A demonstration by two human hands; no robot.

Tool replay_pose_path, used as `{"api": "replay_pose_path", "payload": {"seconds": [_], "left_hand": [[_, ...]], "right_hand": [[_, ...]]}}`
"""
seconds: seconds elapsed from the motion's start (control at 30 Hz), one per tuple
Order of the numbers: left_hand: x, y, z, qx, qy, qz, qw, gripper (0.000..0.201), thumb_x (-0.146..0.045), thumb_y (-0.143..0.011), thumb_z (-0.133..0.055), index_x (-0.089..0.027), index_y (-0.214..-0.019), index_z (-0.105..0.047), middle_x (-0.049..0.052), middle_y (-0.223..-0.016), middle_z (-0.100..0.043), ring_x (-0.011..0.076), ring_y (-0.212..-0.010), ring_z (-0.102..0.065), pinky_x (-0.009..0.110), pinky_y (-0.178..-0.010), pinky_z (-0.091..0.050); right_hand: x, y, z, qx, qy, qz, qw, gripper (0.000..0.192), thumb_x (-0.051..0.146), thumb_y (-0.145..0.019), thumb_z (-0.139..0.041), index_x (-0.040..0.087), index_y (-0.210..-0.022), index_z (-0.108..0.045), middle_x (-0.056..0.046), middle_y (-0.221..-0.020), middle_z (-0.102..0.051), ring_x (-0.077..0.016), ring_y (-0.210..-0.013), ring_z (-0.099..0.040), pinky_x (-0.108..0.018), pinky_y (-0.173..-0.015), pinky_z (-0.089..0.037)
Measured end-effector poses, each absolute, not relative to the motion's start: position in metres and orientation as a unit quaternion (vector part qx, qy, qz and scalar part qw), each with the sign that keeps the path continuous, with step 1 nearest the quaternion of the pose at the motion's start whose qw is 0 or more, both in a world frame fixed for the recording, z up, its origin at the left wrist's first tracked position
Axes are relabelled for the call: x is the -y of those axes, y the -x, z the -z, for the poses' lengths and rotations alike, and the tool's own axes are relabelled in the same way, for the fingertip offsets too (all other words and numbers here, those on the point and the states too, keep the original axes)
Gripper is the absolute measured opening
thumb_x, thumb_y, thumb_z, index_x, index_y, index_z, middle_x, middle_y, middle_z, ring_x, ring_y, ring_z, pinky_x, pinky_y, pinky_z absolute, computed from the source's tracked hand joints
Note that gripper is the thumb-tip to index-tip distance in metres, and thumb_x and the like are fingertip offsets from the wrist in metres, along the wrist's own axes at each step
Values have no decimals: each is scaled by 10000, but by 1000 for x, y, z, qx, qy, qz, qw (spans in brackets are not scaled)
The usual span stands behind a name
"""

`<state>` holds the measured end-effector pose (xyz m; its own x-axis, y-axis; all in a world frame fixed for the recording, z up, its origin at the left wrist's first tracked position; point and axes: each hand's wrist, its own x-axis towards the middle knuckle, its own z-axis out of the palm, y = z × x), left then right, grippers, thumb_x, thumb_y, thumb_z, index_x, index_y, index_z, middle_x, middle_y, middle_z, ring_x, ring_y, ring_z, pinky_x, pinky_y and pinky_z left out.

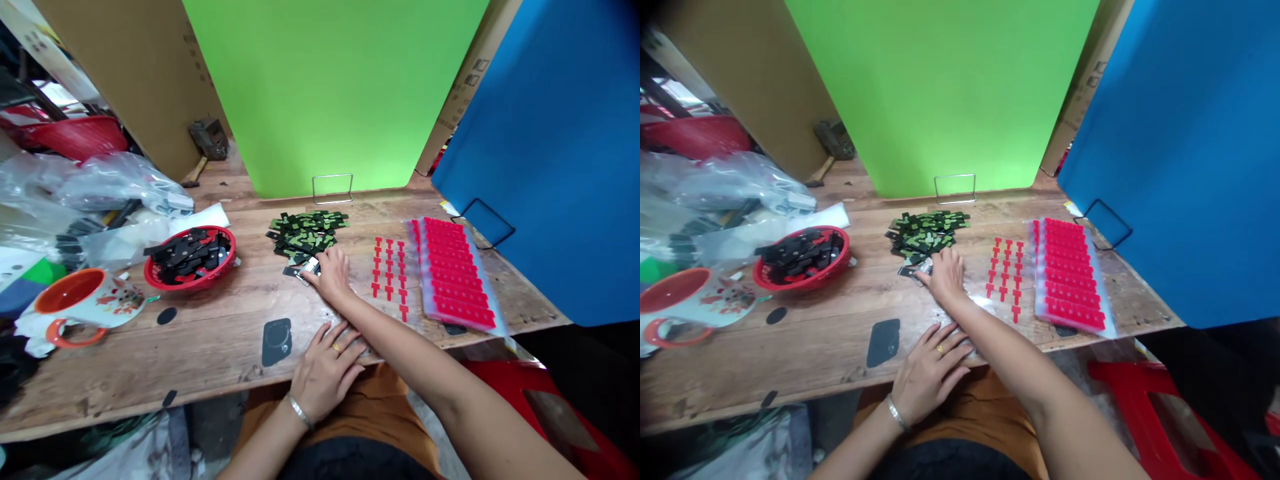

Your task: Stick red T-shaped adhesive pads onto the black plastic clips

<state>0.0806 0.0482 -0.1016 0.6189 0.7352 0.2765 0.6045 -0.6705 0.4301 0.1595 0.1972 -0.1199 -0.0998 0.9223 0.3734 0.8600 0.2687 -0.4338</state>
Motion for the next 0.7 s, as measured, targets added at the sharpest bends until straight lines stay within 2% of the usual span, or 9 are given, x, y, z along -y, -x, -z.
{"api": "replay_pose_path", "payload": {"seconds": [0.13,0.23,0.37,0.43,0.53,0.63,0.7], "left_hand": [[-46,-81,101,-386,-880,-222,164,310,-294,-848,-465,-264,-1146,-545,26,-1256,-528,221,-1239,-375,498,-1040,-261],[-45,-80,102,-388,-869,-238,192,311,-325,-819,-515,-276,-1124,-558,23,-1241,-544,223,-1224,-400,502,-1038,-268],[-62,-65,97,-448,-785,-334,268,296,-288,-820,-520,-246,-1110,-562,57,-1181,-586,185,-1108,-519,395,-960,-403],[-80,-52,90,-522,-710,-399,255,297,-280,-827,-505,-227,-1116,-552,67,-1148,-601,179,-1065,-545,366,-928,-425],[-111,-32,77,-592,-646,-437,201,382,-337,-786,-557,-205,-1144,-538,72,-1158,-592,213,-1085,-524,396,-952,-383],[-129,-20,71,-590,-659,-408,227,321,-370,-783,-550,-195,-1045,-612,57,-1041,-653,204,-959,-589,339,-861,-439],[-131,-16,74,-587,-684,-384,202,235,-358,-794,-537,-199,-909,-667,42,-908,-685,188,-834,-613,305,-780,-458]], "right_hand": [[-198,-160,120,741,588,-77,313,332,468,-733,-606,196,-921,-573,-84,-976,-507,-250,-971,-412,-366,-829,-322],[-200,-162,121,716,590,-101,360,270,398,-752,-595,191,-919,-548,-61,-927,-547,-229,-951,-444,-355,-831,-329],[-200,-163,120,669,574,-178,437,147,297,-779,-547,197,-886,-530,-23,-829,-588,-189,-868,-506,-331,-822,-361],[-194,-162,114,643,552,-243,473,111,272,-784,-523,196,-865,-525,-18,-818,-595,-167,-810,-534,-299,-778,-401],[-179,-158,101,621,486,-343,510,116,270,-793,-501,195,-880,-513,-8,-815,-599,-141,-755,-560,-258,-710,-441],[-161,-160,89,642,435,-390,496,106,251,-798,-501,187,-879,-526,3,-794,-594,-131,-731,-562,-248,-690,-449],[-152,-166,87,676,446,-358,465,108,200,-790,-512,182,-888,-554,-9,-816,-600,-146,-775,-549,-267,-723,-440]]}}
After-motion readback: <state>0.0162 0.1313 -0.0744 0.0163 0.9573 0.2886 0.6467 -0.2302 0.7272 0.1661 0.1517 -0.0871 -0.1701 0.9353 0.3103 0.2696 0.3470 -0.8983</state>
